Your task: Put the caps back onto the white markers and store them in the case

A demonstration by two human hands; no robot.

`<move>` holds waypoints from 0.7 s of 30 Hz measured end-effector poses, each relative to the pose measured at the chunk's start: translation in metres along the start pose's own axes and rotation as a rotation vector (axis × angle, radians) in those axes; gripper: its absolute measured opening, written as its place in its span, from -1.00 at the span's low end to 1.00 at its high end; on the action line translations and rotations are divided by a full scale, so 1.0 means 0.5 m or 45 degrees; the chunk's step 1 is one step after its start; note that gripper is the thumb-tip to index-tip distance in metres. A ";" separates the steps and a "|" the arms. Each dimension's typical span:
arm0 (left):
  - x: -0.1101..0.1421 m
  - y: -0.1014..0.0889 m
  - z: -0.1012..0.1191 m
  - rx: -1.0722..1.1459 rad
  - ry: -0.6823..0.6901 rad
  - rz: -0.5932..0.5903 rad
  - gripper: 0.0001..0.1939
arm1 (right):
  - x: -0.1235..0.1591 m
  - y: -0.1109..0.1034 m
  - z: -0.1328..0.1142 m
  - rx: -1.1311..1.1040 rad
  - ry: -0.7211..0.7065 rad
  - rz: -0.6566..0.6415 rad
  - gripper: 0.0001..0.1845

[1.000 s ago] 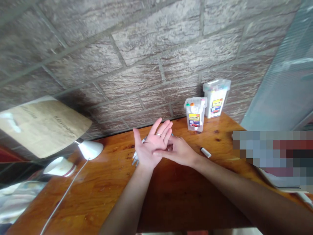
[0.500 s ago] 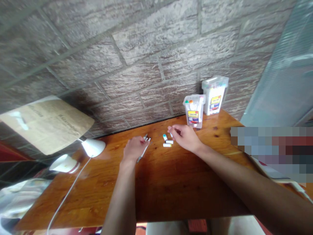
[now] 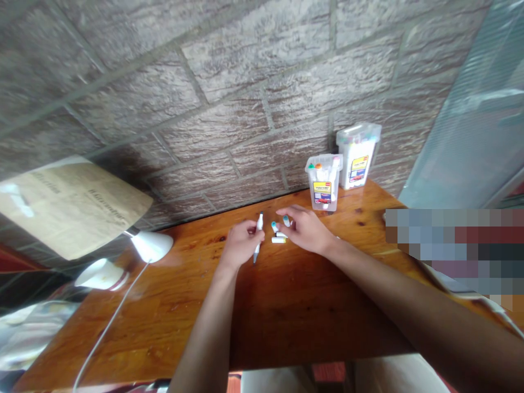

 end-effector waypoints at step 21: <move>0.002 0.057 0.048 1.826 -0.307 -0.134 -0.72 | 0.013 0.040 -0.016 0.163 -0.030 -0.268 -0.76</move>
Point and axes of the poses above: each hand's wrist, its own x-axis away from the middle knuckle, its own y-axis out of the palm, z = x × y, the point moved 6 cm from there along -x, towards the middle knuckle, and after that the axes turned 5 degrees about y, right-handed, at the moved point
